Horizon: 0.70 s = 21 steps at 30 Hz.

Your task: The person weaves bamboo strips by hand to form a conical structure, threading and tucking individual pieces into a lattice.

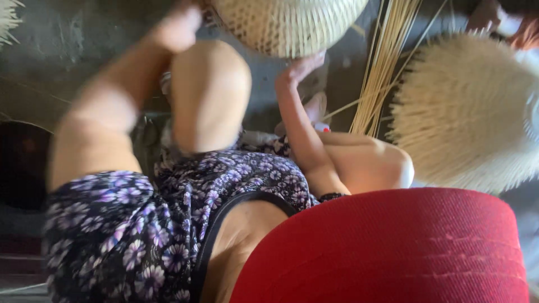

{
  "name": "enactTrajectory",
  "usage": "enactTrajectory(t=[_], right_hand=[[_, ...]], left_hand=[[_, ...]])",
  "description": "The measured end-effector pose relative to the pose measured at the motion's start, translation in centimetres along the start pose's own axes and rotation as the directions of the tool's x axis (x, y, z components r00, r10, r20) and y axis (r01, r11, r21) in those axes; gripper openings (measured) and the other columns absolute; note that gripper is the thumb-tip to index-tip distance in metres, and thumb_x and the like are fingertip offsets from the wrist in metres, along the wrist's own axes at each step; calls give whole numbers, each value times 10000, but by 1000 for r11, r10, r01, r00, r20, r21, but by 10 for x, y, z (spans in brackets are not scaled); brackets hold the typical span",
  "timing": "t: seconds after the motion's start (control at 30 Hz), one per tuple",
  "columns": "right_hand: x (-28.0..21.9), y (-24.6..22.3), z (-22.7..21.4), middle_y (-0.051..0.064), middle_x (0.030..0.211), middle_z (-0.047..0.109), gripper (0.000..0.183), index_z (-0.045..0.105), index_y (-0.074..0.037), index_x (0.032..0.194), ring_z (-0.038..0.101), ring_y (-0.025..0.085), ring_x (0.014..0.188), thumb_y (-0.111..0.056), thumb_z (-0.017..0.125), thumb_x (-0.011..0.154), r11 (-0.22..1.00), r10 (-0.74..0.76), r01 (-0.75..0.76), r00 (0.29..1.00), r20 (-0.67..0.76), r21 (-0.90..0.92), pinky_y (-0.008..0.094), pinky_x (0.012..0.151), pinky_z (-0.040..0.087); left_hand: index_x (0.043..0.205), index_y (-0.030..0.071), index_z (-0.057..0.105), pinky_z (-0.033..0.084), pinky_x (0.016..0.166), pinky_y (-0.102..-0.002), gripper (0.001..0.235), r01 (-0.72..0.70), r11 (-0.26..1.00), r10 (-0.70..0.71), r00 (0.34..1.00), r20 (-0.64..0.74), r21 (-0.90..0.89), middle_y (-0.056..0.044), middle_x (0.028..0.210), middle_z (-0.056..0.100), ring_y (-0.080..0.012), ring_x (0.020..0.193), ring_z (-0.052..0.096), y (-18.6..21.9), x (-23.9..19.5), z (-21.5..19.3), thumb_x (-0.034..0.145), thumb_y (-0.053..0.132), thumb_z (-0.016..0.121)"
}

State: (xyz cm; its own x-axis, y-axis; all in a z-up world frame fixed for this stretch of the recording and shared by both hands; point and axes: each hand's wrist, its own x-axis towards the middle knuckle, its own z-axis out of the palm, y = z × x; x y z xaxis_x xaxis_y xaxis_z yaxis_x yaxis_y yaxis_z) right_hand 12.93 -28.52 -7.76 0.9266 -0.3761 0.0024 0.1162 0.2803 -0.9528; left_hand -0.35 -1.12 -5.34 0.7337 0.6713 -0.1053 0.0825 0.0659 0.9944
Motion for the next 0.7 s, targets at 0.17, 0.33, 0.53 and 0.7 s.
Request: enactTrajectory(t=[0.17, 0.33, 0.53, 0.7], right_hand=[[-7, -11, 9, 224, 1462, 423, 596, 339, 23, 1515, 452, 304, 1301, -413, 377, 1110, 996, 12, -16, 999, 51, 84, 435, 1127, 360], [-15, -32, 15, 189, 1471, 393, 611, 307, -26, 1519, 447, 305, 1308, -432, 379, 1067, 988, 66, -79, 993, 101, 132, 458, 1085, 393], [-16, -36, 16, 212, 1465, 342, 664, 339, 31, 1525, 417, 325, 1360, -466, 370, 1085, 1000, 0, 2, 996, 94, -31, 452, 1144, 369], [-23, -38, 12, 240, 1459, 416, 656, 354, 37, 1510, 462, 342, 1339, -486, 348, 1113, 995, -85, 89, 989, 119, -33, 451, 1145, 383]], left_hand=[[1282, -3, 602, 466, 912, -410, 695, 50, 999, -51, 998, 30, 7, -124, 1135, 621, -244, 1034, 556, -16, -2, 2, 1036, 614, 395], [1349, 6, 560, 456, 966, -407, 729, 74, 997, -74, 997, 8, -37, -125, 1242, 608, -246, 1127, 556, 2, -6, 16, 1018, 634, 394], [1430, 16, 510, 444, 1030, -404, 784, 120, 968, -130, 991, -35, -219, -126, 1370, 592, -249, 1238, 554, 19, 19, 22, 995, 658, 393], [1497, 25, 468, 434, 1084, -402, 839, 120, 889, -162, 985, -58, -442, -128, 1476, 580, -251, 1331, 554, 41, 8, 50, 976, 679, 392]])
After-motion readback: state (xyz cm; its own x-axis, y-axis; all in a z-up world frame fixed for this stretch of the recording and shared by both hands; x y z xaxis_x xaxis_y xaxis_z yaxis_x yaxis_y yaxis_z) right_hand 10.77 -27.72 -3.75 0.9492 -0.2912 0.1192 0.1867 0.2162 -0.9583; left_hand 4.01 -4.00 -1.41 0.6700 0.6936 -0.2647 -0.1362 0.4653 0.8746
